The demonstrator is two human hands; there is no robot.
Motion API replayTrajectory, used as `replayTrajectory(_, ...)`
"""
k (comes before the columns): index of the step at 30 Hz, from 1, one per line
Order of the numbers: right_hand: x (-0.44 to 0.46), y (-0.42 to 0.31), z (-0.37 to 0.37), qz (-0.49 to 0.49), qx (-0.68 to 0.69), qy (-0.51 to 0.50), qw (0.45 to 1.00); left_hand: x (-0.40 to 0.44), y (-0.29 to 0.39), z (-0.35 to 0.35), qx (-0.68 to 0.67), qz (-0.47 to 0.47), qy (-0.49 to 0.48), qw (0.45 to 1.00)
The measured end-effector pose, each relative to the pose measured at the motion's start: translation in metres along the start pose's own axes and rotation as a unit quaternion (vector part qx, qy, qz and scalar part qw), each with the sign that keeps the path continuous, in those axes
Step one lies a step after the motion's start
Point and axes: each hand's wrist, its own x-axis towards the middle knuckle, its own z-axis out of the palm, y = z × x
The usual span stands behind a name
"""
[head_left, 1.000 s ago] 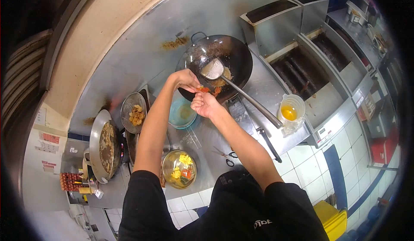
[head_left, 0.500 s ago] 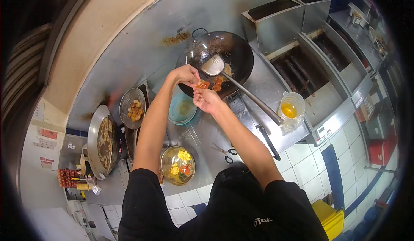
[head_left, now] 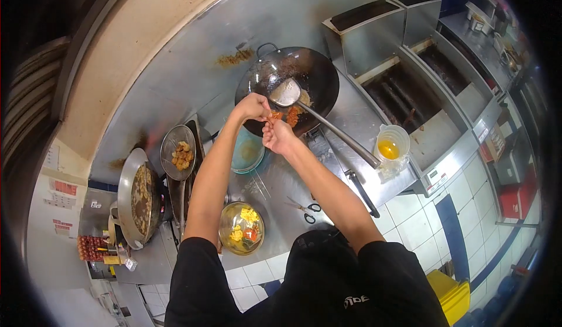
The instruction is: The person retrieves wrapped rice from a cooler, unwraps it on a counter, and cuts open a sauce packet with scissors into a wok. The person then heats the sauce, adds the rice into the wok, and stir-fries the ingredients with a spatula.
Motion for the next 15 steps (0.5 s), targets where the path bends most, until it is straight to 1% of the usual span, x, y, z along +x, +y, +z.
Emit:
replayTrajectory(1, -0.009, -0.001, 0.004, 0.002, -0.002, -0.002, 1.000, 0.001, -0.001, -0.005, 0.039, 0.010, 0.005, 0.999)
replayTrajectory(2, -0.021, -0.005, 0.008, 0.005, -0.012, -0.001, 1.000, 0.001, -0.001, -0.013, 0.039, 0.009, 0.009, 0.999)
replayTrajectory(4, -0.039, -0.006, 0.012, 0.009, -0.023, -0.001, 1.000, -0.001, 0.003, -0.024, 0.005, 0.032, -0.057, 0.998)
replayTrajectory(6, -0.049, -0.009, 0.013, -0.036, 0.014, -0.051, 0.998, -0.005, 0.009, -0.027, 0.002, 0.027, -0.065, 0.998)
replayTrajectory(7, -0.045, -0.011, 0.009, -0.038, 0.013, -0.053, 0.998, -0.005, 0.010, -0.027, -0.004, 0.035, -0.071, 0.997)
replayTrajectory(9, -0.026, -0.011, -0.007, -0.011, -0.023, -0.134, 0.991, -0.005, 0.007, -0.024, -0.011, 0.043, -0.079, 0.996)
replayTrajectory(13, -0.012, -0.010, -0.013, -0.011, -0.048, -0.106, 0.993, -0.004, 0.004, -0.012, -0.020, 0.053, -0.066, 0.996)
replayTrajectory(15, -0.008, -0.007, -0.011, -0.021, -0.027, -0.042, 0.999, -0.005, 0.004, -0.003, -0.024, 0.056, -0.060, 0.996)
